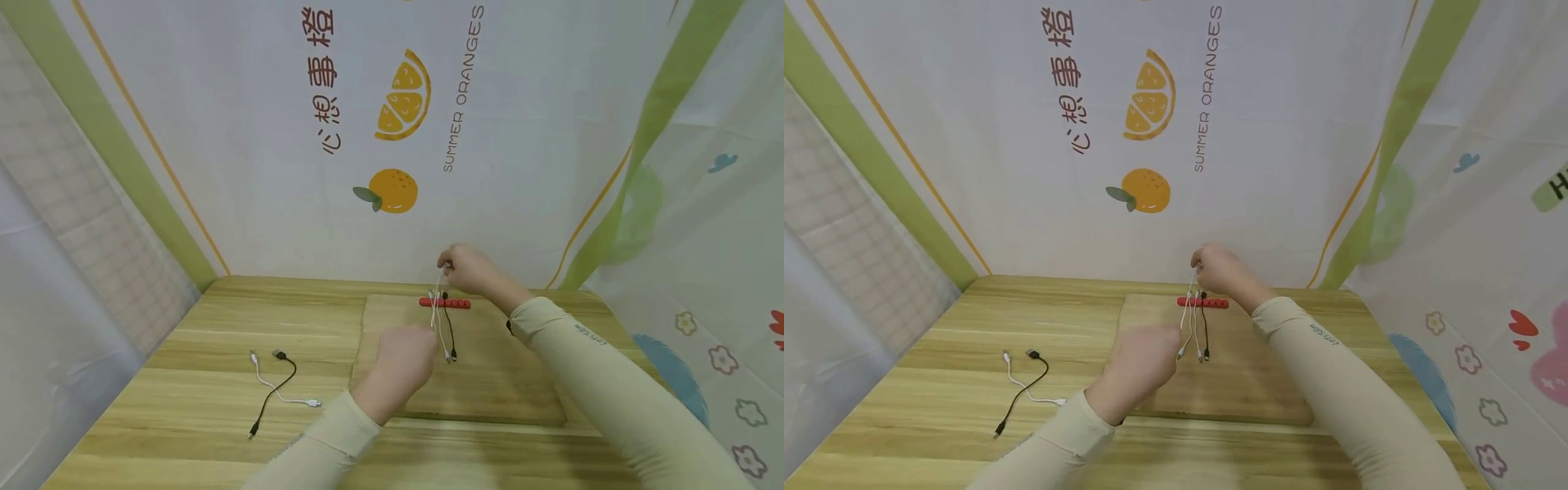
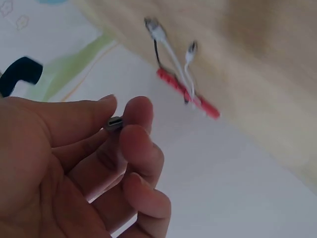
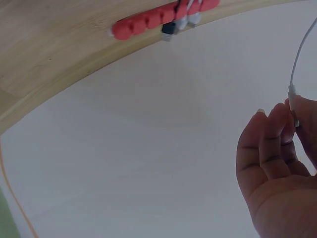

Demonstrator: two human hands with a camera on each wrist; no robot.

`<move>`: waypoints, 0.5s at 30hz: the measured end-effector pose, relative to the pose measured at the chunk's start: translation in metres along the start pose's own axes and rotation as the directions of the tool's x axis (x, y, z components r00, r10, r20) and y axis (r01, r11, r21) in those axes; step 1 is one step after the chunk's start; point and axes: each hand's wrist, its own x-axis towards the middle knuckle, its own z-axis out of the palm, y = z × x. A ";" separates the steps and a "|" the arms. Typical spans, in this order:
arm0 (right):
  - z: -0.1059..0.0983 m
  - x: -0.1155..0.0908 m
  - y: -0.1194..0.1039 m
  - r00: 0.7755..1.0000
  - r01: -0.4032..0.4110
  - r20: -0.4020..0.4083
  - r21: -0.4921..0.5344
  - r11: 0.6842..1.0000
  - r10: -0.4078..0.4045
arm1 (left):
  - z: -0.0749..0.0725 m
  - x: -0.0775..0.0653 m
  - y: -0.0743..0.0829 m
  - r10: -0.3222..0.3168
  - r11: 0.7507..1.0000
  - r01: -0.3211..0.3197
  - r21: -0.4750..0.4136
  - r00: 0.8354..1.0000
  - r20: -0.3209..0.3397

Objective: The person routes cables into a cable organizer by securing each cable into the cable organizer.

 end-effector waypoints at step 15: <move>0.032 0.007 0.051 0.999 -0.024 0.017 -0.191 0.981 0.028 | 0.043 0.052 0.066 0.046 0.995 -0.057 0.084 0.991 0.127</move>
